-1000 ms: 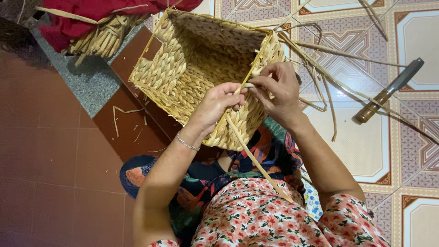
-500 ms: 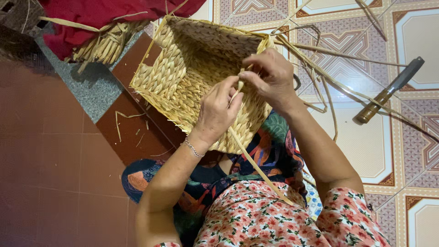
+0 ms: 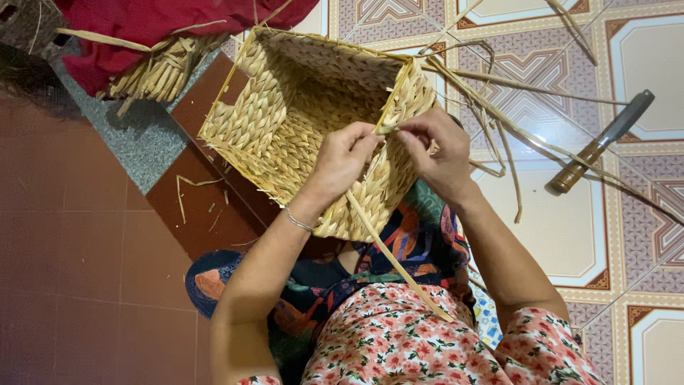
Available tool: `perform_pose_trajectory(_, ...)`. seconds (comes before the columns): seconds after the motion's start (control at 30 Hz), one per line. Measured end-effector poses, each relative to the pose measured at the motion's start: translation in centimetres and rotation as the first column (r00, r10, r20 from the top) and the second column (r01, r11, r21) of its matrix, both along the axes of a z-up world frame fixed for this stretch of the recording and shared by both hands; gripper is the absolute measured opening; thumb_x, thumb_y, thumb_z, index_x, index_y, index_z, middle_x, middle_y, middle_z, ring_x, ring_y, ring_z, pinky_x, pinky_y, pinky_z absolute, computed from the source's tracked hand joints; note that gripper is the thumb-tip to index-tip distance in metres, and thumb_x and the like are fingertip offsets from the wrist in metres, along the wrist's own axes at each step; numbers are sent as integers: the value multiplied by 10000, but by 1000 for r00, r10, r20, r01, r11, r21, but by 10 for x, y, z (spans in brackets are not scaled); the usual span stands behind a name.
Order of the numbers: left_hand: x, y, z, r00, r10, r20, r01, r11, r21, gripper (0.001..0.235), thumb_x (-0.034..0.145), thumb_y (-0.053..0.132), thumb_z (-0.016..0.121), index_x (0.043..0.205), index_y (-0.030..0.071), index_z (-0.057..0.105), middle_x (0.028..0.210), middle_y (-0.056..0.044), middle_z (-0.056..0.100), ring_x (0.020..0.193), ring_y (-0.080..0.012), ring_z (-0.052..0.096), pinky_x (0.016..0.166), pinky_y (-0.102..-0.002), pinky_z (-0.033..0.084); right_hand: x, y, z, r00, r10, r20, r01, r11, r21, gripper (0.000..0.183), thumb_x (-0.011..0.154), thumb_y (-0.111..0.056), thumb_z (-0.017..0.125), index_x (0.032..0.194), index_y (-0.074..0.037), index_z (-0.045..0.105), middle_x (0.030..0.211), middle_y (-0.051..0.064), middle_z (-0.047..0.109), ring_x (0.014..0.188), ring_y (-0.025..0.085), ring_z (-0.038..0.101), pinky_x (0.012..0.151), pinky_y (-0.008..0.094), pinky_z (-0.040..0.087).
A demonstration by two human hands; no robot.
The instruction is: The person trims excess woven material from the edges of a rectangular basket using shears, then weaves additional strips into the basket's rim. The person rotates the basket to access different sides and continues trimming and weaving.
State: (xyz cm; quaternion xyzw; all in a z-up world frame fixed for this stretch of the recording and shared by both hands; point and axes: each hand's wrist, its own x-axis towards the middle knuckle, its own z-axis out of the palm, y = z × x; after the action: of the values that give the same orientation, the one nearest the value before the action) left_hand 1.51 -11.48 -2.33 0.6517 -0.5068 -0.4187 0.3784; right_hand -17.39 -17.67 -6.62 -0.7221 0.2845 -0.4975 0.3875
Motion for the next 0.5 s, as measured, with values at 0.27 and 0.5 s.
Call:
perform_pose_trajectory(0.27,5,0,-6,946,94,-309,-48,987,151,192,981,121,636,1111,7,719,779,46,632,681,-14,539,574,-169,429,13,1,4,999,39,-12,-40,993,-112,147,926,-22,800,1052,-45,729,976,73,658,764,104,634,627,240,508)
perform_pose_trajectory(0.5,-7,3,11,947,116,299,-25,956,-292,166,912,105,773,1040,23,707,778,19,653,634,-26,562,546,-196,481,7,-5,5,995,101,19,-98,990,-105,164,933,44,718,1084,-20,732,982,89,669,763,107,620,637,246,493)
